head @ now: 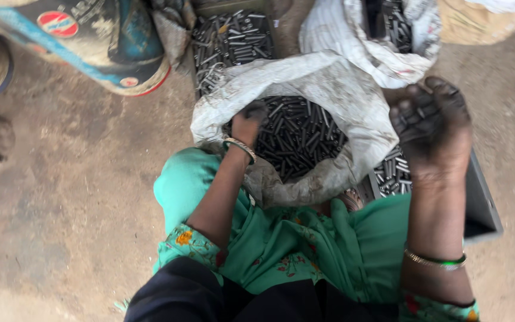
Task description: The person sits on the floor and sorts small black metal roller parts from a white sack, picking them one at a time and placing selected pieces into a plastic tray beside the sack. They hold a small group of parts in one hand while continuing to pick through the sack with the other.
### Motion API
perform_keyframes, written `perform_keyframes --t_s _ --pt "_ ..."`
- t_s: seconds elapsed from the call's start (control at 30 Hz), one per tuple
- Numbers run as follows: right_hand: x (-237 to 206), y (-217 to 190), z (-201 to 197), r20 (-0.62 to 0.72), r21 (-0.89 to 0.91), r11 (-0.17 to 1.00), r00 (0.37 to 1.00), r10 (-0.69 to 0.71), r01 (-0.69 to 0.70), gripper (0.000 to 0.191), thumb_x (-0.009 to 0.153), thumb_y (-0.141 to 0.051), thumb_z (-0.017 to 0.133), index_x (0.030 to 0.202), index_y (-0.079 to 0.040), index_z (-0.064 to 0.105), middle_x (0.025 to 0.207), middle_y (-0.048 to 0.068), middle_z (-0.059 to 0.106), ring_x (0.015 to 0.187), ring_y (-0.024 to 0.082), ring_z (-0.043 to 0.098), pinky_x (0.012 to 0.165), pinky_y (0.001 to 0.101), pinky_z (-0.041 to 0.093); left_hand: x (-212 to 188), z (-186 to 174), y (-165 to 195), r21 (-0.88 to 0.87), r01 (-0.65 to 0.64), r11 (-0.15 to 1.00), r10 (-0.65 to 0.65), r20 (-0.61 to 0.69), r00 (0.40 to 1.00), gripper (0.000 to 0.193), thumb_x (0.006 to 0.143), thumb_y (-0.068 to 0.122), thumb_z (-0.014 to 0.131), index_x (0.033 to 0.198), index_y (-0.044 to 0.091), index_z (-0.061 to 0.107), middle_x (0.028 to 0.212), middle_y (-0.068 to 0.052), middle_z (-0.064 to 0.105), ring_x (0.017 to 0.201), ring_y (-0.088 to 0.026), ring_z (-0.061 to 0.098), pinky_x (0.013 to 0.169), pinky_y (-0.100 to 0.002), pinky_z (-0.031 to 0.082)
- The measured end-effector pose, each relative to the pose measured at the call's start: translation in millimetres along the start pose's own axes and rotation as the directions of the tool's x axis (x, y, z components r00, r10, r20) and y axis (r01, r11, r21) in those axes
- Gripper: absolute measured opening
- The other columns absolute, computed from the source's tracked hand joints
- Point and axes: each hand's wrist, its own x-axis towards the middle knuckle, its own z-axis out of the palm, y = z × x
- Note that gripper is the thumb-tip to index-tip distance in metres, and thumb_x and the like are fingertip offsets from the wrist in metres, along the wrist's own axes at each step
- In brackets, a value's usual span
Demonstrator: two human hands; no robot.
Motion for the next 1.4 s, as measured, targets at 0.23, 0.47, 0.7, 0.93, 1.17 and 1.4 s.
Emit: perform_keyframes --t_s 0.23,0.47,0.7,0.93,1.17,1.4 --pt "26 4 -3 0.054 -0.092 0.996 0.998 0.015 -0.01 0.007 0.112 -0.006 0.066 0.118 -0.007 0.068 0.11 0.013 0.073 0.092 0.024 0.07 0.09 0.0419 0.058 36 33 -64 0.721 -0.285 0.631 0.174 0.227 0.958 0.06 0.078 0.041 0.083 0.125 0.007 0.066 0.119 -0.02 0.07 0.112 -0.039 0.066 0.097 -0.045 0.053" --pt "32 -5 -22 0.082 -0.072 0.997 0.997 0.0 0.006 0.005 0.115 -0.004 0.061 0.115 0.0 0.064 0.109 0.019 0.072 0.092 0.028 0.07 0.093 0.0464 0.059 43 81 -130 0.85 -0.526 0.024 -0.552 0.451 0.702 0.097 0.081 0.065 0.081 0.146 0.004 0.044 0.149 -0.019 0.043 0.142 -0.039 0.038 0.112 -0.056 0.039" --pt "29 -8 -35 -0.036 -0.057 0.998 0.999 0.012 -0.014 0.009 0.115 -0.006 0.064 0.117 0.002 0.061 0.106 0.019 0.068 0.09 0.025 0.064 0.096 0.0428 0.054 37 99 -159 0.91 -0.384 0.155 -0.454 0.41 0.791 0.081 0.083 0.042 0.074 0.153 0.02 0.039 0.155 -0.014 0.035 0.142 -0.039 0.035 0.11 -0.064 0.037" --pt "22 -7 -42 -0.071 -0.015 0.996 0.994 0.085 -0.086 0.015 0.11 -0.011 0.066 0.118 0.001 0.061 0.106 0.017 0.065 0.093 0.026 0.062 0.099 0.0484 0.05 126 128 -159 0.889 -0.449 0.09 0.045 0.447 0.893 0.067 0.09 0.028 0.057 0.152 0.009 0.042 0.158 -0.021 0.036 0.143 -0.042 0.037 0.107 -0.063 0.04" --pt "28 -5 -43 -0.134 -0.049 0.99 0.983 0.126 -0.133 0.017 0.112 -0.015 0.067 0.116 0.001 0.061 0.107 0.016 0.064 0.097 0.026 0.059 0.106 0.0535 0.049 164 134 -150 0.899 -0.432 0.071 -0.034 0.435 0.9 0.065 0.092 0.03 0.056 0.153 0.01 0.042 0.159 -0.02 0.037 0.143 -0.042 0.037 0.107 -0.063 0.041" --pt "22 2 -46 -0.065 -0.012 0.991 0.989 0.131 -0.132 0.017 0.11 -0.012 0.064 0.119 0.003 0.063 0.108 0.019 0.065 0.1 0.03 0.06 0.099 0.0543 0.048 148 154 -159 0.898 -0.425 0.115 -0.084 0.435 0.896 0.064 0.093 0.031 0.055 0.153 0.011 0.043 0.159 -0.019 0.038 0.144 -0.041 0.038 0.108 -0.063 0.041"
